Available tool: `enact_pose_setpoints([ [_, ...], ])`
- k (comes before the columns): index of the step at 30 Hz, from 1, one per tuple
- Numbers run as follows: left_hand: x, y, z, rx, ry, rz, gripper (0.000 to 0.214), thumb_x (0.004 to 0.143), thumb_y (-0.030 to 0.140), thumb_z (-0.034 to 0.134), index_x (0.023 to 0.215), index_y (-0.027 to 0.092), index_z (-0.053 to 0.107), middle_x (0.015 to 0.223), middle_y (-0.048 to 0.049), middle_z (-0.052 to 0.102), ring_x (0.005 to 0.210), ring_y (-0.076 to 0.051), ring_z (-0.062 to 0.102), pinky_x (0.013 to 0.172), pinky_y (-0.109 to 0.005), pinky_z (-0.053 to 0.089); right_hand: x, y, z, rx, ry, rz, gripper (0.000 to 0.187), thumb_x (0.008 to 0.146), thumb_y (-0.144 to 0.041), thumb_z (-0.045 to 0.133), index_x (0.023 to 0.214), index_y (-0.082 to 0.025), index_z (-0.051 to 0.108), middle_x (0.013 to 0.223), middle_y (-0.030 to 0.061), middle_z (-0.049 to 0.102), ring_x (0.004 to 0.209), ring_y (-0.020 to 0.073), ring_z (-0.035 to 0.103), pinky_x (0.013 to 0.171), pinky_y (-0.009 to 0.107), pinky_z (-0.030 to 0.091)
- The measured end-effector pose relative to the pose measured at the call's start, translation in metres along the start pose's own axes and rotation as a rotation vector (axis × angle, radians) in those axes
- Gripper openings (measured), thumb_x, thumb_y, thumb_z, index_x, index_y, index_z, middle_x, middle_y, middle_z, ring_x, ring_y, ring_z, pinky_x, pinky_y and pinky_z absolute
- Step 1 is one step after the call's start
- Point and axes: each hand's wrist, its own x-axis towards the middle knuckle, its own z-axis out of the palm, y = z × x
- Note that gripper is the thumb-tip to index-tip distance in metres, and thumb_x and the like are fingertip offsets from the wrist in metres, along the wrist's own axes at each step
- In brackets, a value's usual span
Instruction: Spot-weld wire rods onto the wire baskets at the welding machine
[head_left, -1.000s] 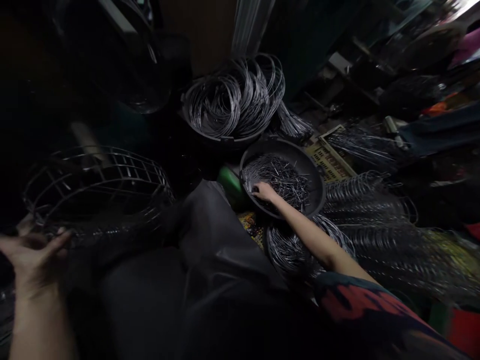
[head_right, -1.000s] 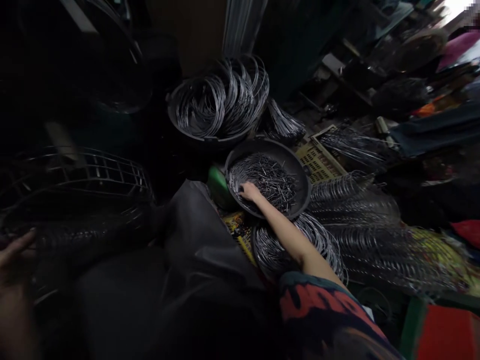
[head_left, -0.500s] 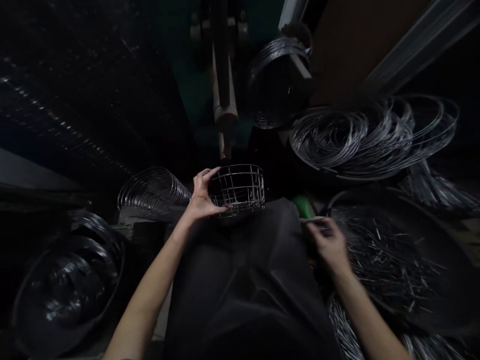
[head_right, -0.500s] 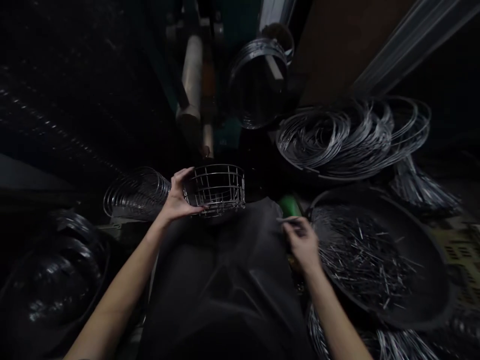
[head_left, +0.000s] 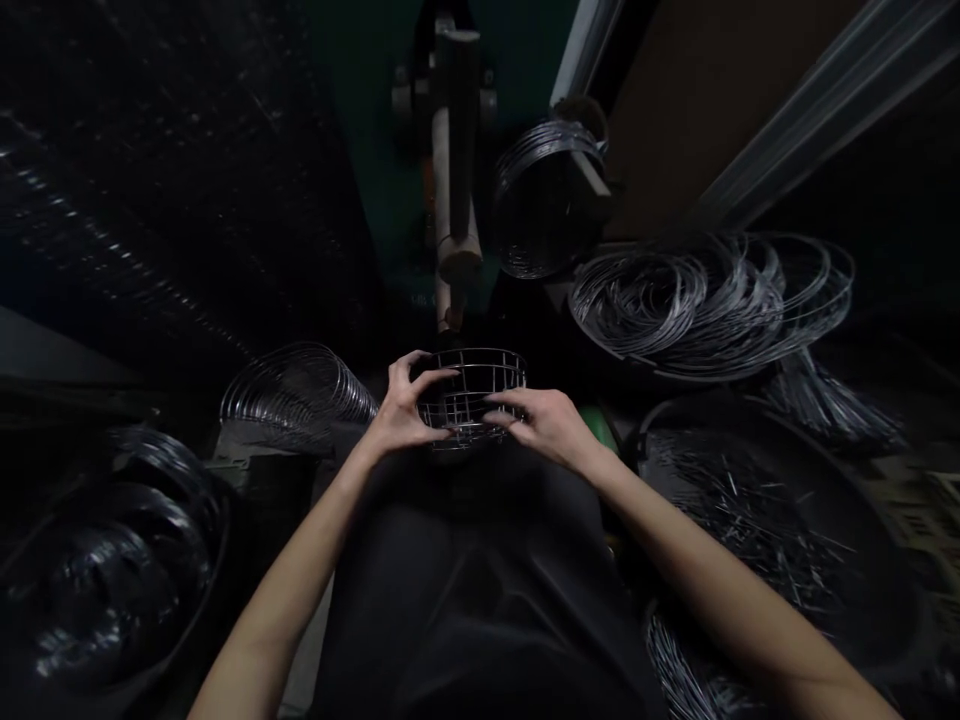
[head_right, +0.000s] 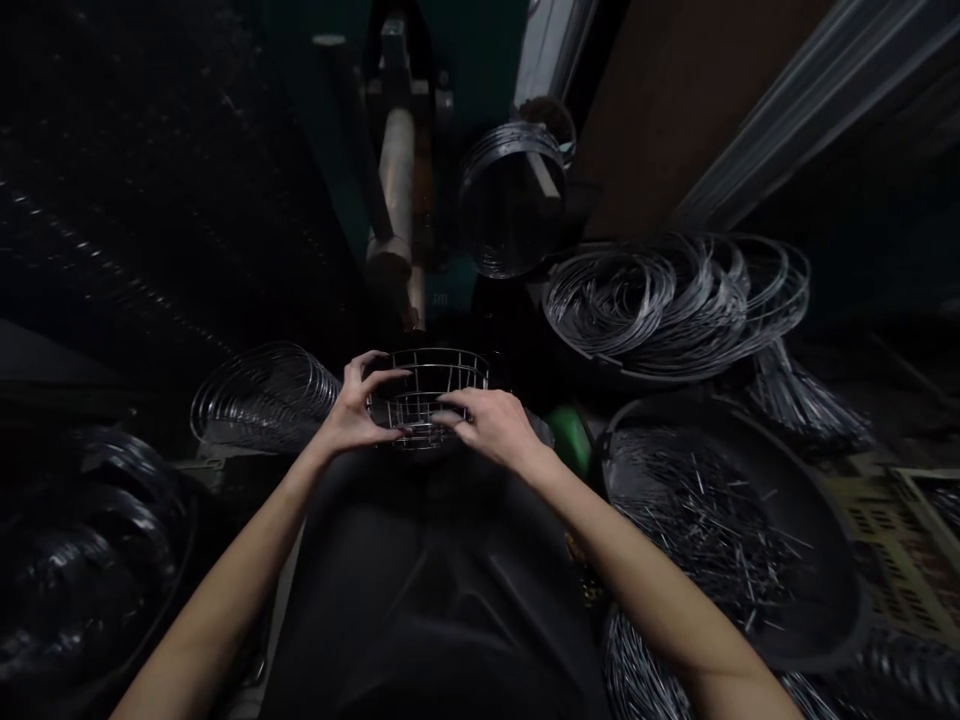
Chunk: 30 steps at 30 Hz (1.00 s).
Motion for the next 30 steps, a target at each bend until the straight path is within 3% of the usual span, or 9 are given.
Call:
enact_pose_setpoints([
  [4, -0.011, -0.01, -0.004, -0.066, 0.071, -0.091, 0.078, 0.051, 0.036, 0.088, 0.122, 0.03, 0.057, 0.133, -0.0088, 0.032, 0.128, -0.035, 0.033, 0.107, -0.054, 0.036, 0.001, -0.002, 0.013, -0.332, -0.017, -0.217, 0.032, 0.087, -0.035, 0.058, 0.117, -0.03, 0.066, 0.106, 0.0015, 0.073, 0.085, 0.019, 0.07, 0.064, 0.025, 0.049],
  [13, -0.008, -0.031, -0.004, -0.163, 0.181, -0.09, 0.076, 0.051, 0.034, 0.088, 0.12, 0.027, 0.057, 0.134, -0.0099, 0.032, 0.129, -0.034, 0.035, 0.109, -0.053, 0.034, 0.025, -0.003, 0.012, -0.405, 0.037, -0.394, 0.03, 0.09, -0.029, 0.052, 0.116, -0.031, 0.067, 0.109, -0.0022, 0.07, 0.078, 0.0154, 0.07, 0.065, 0.025, 0.049],
  [20, 0.007, -0.041, -0.007, -0.157, 0.193, -0.017, 0.076, 0.051, 0.033, 0.088, 0.12, 0.026, 0.056, 0.133, -0.0103, 0.033, 0.129, -0.034, 0.034, 0.109, -0.054, 0.033, 0.036, 0.0, 0.01, -0.48, 0.053, -0.395, 0.029, 0.089, -0.029, 0.054, 0.115, -0.032, 0.067, 0.109, -0.0038, 0.07, 0.076, 0.0144, 0.07, 0.063, 0.024, 0.048],
  [30, 0.011, -0.048, -0.009, -0.201, 0.188, -0.074, 0.078, 0.051, 0.038, 0.089, 0.121, 0.027, 0.057, 0.135, -0.01, 0.033, 0.131, -0.033, 0.033, 0.11, -0.053, 0.034, 0.047, -0.007, 0.008, -0.467, 0.055, -0.371, 0.027, 0.09, -0.032, 0.053, 0.113, -0.034, 0.067, 0.106, -0.0045, 0.071, 0.075, 0.0147, 0.07, 0.061, 0.024, 0.047],
])
